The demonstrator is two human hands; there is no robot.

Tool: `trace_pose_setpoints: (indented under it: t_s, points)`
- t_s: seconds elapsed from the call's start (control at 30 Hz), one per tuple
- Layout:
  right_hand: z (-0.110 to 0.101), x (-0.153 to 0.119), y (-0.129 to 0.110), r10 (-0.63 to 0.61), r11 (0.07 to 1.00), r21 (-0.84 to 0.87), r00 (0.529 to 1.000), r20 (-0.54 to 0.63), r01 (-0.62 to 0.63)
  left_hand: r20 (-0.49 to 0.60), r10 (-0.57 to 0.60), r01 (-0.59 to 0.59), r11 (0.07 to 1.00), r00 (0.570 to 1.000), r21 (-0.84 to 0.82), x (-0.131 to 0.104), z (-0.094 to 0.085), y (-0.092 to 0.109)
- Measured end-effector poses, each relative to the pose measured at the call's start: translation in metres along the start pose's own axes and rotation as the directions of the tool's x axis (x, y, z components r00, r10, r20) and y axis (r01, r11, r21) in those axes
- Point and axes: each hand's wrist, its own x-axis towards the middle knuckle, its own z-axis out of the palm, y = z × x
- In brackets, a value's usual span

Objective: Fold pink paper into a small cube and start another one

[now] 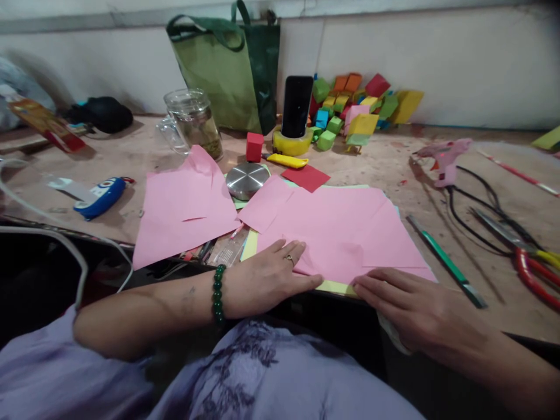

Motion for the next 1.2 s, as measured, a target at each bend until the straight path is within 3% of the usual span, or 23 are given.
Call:
trace_pose_setpoints:
  t_s: [0.3,0.57,0.67,0.83,0.97,1.2]
  points:
    - [0.001,-0.018,-0.001,0.054,0.998,-0.011,0.998,-0.013,-0.054,-0.017,-0.021,0.021,1.000,1.000,0.018,-0.009,0.002,-0.003]
    - [-0.001,-0.013,-0.006,0.095,0.995,-0.006,0.995,-0.020,-0.095,-0.044,-0.173,0.177,0.979,0.984,0.106,-0.044,0.005,-0.013]
    - [-0.003,-0.007,-0.007,0.086,0.995,-0.037,0.996,-0.024,-0.087,-0.106,-0.220,0.233,0.963,0.970,0.136,-0.050,0.005,-0.012]
    - [-0.003,0.000,-0.009,0.091,0.993,-0.069,0.996,-0.025,-0.092,-0.277,-0.174,0.179,0.984,0.945,-0.008,-0.035,0.012,0.013]
    - [0.001,0.000,-0.012,0.118,0.991,-0.069,0.993,0.004,-0.117,-0.230,-0.172,0.152,0.983,0.958,-0.102,-0.020,0.021,0.028]
    - [0.002,-0.003,-0.016,0.226,0.974,0.010,0.974,0.005,-0.226,-0.222,-0.263,0.235,0.961,0.939,-0.143,-0.032,0.019,0.020]
